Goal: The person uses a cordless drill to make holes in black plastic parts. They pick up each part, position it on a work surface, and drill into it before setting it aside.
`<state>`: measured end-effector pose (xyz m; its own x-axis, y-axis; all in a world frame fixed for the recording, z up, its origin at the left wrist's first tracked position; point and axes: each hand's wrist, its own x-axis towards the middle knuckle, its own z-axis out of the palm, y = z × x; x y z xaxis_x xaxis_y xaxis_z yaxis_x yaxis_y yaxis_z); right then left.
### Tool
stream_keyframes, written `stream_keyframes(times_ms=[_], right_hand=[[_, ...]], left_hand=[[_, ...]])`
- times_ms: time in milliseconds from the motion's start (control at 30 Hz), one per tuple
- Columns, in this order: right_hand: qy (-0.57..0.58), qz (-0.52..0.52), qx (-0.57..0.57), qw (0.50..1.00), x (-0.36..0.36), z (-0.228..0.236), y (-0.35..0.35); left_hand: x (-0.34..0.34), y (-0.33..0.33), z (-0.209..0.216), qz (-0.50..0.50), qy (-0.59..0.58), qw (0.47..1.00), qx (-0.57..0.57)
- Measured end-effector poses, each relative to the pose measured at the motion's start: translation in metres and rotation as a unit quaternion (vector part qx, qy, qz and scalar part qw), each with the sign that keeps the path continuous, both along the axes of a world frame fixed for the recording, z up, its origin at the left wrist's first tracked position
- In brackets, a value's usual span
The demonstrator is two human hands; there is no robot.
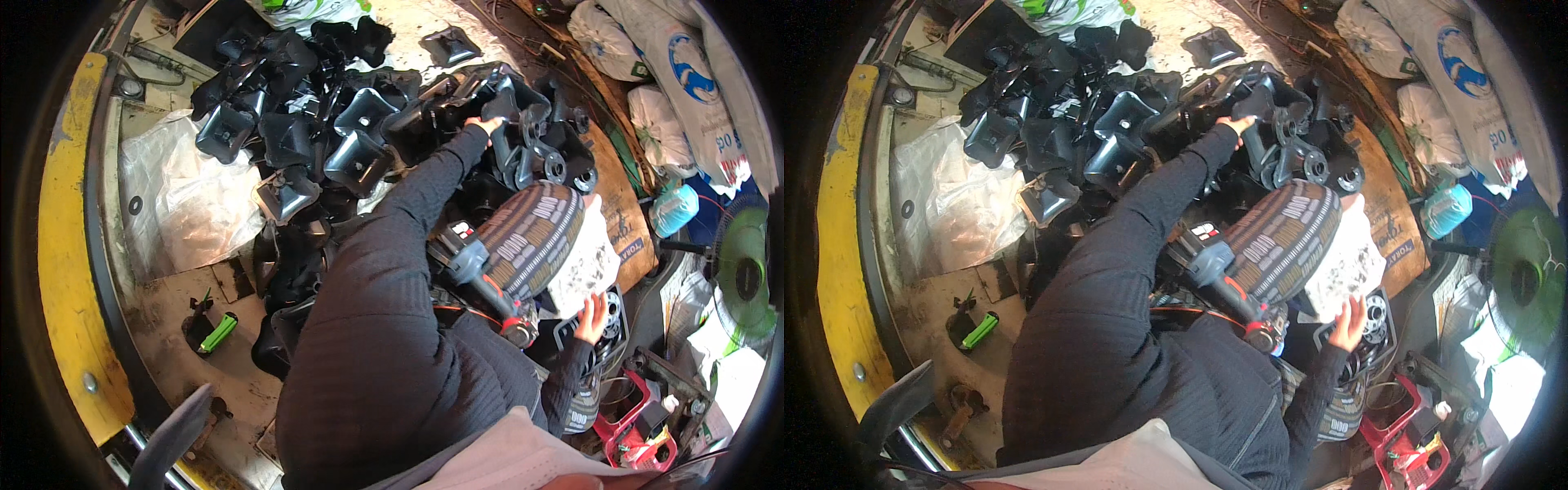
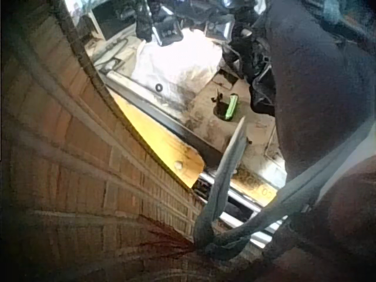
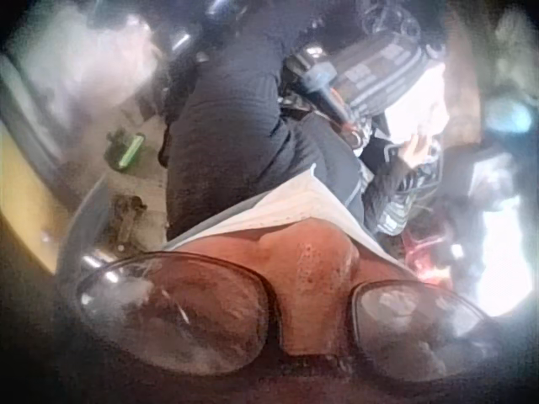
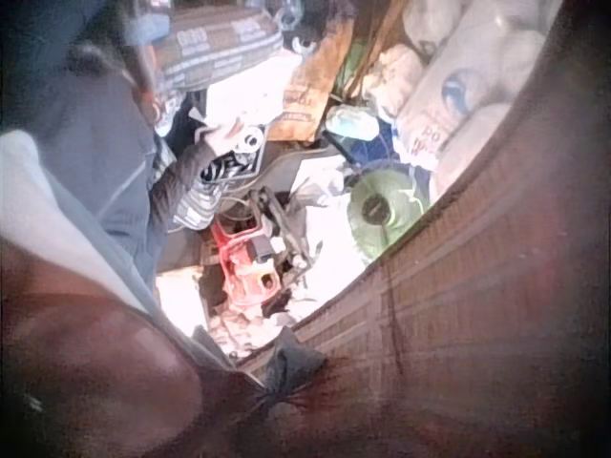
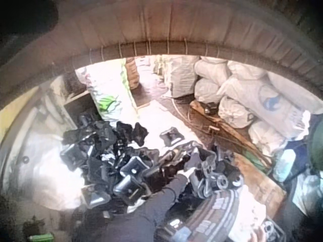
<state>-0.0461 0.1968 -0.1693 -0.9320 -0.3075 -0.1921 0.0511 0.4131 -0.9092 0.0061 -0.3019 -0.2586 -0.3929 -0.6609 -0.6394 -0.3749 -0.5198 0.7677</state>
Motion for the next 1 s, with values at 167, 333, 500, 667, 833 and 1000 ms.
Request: stream_keyframes(times_ms=[167,333,500,667,833,1000], right_hand=[[-0.034,-0.074,0.079,0.994,0.025,0.008,0.077],[0.091,-0.091,0.134,0.983,0.029,-0.001,0.189],[0.121,-0.126,0.281,0.944,0.043,0.031,0.250],[0.138,-0.100,0.404,0.899,0.047,0.042,0.350],[0.110,-0.115,0.443,0.882,0.054,0.081,0.435],[0.067,-0.076,0.645,0.757,0.109,0.090,0.474]], left_hand=[[0.049,-0.009,-0.047,0.111,0.108,0.986,0.058],[0.115,-0.061,-0.022,-0.131,0.012,0.990,-0.043],[0.202,-0.161,-0.057,-0.059,-0.450,0.824,-0.340],[0.255,-0.205,-0.093,-0.182,-0.496,0.815,-0.238],[0.277,-0.194,-0.116,-0.118,-0.522,0.774,-0.339],[0.283,-0.188,-0.075,-0.086,-0.515,0.767,-0.373]])
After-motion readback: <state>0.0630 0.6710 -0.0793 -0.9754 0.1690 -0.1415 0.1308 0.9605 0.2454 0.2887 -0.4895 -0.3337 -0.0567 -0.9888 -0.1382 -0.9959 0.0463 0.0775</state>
